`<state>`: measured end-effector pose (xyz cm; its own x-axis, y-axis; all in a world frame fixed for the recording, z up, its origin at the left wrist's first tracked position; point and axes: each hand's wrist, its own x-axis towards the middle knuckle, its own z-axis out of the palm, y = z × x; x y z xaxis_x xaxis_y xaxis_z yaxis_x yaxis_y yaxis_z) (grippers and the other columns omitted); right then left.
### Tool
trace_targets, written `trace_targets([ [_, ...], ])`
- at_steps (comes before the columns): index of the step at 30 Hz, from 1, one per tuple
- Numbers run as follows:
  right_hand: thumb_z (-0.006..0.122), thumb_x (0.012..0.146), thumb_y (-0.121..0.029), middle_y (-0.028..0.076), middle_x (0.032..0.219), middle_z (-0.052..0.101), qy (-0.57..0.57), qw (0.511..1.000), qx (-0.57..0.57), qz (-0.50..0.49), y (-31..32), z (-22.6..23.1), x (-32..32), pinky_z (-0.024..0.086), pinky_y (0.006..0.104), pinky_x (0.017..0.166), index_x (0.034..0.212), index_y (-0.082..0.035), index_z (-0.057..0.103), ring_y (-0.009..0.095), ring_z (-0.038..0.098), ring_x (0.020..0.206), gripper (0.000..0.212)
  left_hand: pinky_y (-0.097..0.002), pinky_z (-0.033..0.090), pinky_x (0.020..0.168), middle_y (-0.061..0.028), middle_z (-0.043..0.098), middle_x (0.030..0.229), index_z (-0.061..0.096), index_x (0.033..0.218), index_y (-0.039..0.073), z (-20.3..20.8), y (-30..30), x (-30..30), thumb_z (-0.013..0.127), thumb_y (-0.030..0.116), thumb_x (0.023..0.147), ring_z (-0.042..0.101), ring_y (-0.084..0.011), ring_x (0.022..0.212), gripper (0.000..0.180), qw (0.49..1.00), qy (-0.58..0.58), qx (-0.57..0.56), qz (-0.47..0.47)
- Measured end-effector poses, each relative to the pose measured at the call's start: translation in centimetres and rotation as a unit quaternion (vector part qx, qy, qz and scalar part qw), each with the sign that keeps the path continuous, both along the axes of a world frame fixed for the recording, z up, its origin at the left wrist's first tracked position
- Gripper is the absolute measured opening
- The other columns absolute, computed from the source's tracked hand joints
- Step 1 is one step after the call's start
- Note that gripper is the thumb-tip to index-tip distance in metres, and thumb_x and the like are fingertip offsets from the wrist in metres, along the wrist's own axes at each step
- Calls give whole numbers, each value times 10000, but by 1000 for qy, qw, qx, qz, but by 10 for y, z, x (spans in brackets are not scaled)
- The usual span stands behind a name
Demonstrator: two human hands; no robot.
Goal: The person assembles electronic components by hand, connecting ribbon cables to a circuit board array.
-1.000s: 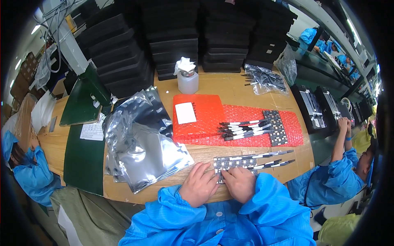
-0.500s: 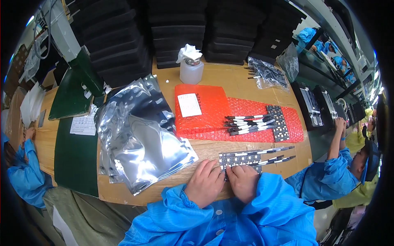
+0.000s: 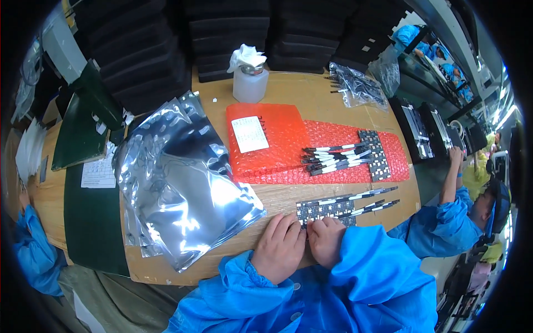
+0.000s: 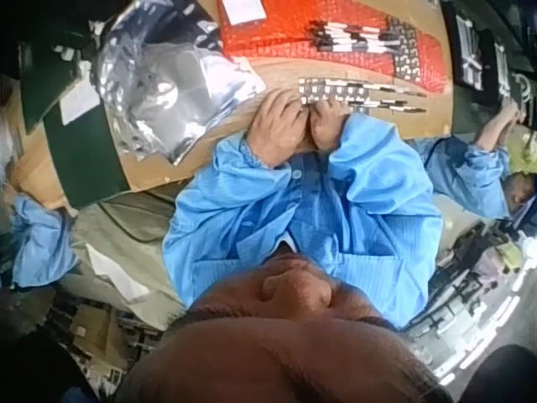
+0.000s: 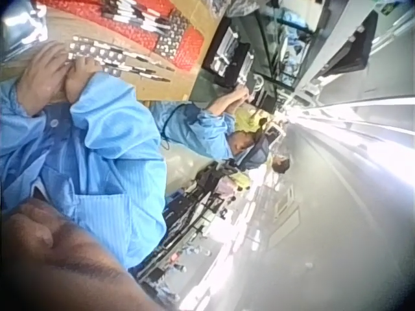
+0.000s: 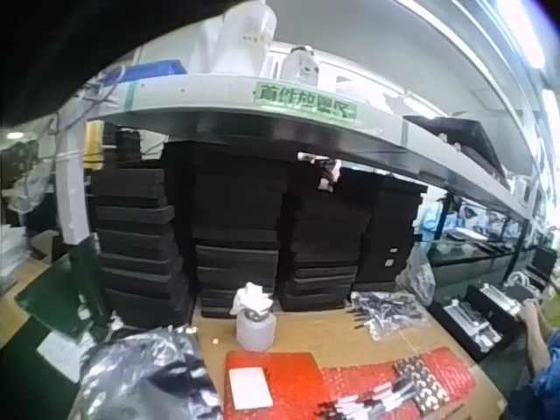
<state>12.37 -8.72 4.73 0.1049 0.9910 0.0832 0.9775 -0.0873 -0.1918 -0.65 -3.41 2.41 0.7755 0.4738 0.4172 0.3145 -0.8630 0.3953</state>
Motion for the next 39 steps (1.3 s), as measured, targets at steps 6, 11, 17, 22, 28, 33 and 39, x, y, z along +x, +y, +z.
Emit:
trace_targets([
  [6, 623, 680, -114, 96, 775, 568, 21, 995, 39, 92, 8, 16, 36, 452, 345, 655, 943, -50, 605, 259, 549, 728, 271, -426, 362, 911, -109, 532, 941, 597, 876, 19, -1, -2, 1, 634, 127, 633, 476, -299, 987, 269, 999, -28, 21, 13],
  [11, 706, 615, -197, 114, 881, 574, -24, 995, -51, 86, 28, 26, 67, 428, 351, 775, 1036, -74, 561, 285, 531, 859, 462, -426, 368, 905, -93, 547, 933, 606, 864, 42, 4, -5, -3, 666, 153, 623, 479, -290, 984, 273, 1000, -19, 12, 5],
  [17, 740, 586, -316, 114, 867, 591, 34, 977, -207, 48, 40, 27, 74, 428, 351, 802, 977, -74, 583, 283, 532, 898, 486, -428, 369, 905, -91, 551, 951, 605, 857, 53, 9, -7, -4, 683, 163, 615, 479, -287, 989, 277, 1000, -7, 7, 5],
  [22, 738, 573, -371, 116, 857, 614, -10, 980, -184, 73, 36, 23, 76, 430, 348, 810, 876, -71, 620, 277, 553, 881, 442, -425, 380, 894, -83, 555, 950, 599, 857, 54, 11, -8, -3, 688, 164, 624, 489, -282, 971, 272, 1000, 2, 23, 6],
  [28, 736, 569, -385, 128, 845, 622, -4, 966, -253, 48, 39, 38, 74, 451, 362, 780, 875, -56, 622, 263, 575, 860, 463, -423, 379, 892, -83, 549, 960, 589, 900, 57, 10, -8, 0, 684, 165, 627, 486, -281, 973, 308, 1000, 5, 28, 0],
  [33, 730, 590, -383, 118, 817, 625, 112, 952, -277, 65, 34, 38, 89, 463, 345, 707, 895, -40, 617, 262, 599, 774, 473, -416, 388, 883, -96, 552, 980, 587, 931, 49, 14, -5, -1, 702, 160, 620, 492, -296, 977, 350, 1000, 3, 19, 9],
  [39, 666, 740, -119, 67, 781, 615, 474, 850, -229, 16, 37, 55, 98, 469, 245, 637, 849, 12, 571, 102, 572, 740, 196, -376, 389, 904, -150, 489, 1129, 344, 1228, -5, 16, 21, 17, 571, 109, 805, 458, -228, 1082, 492, 723, -353, -587, 89],
])
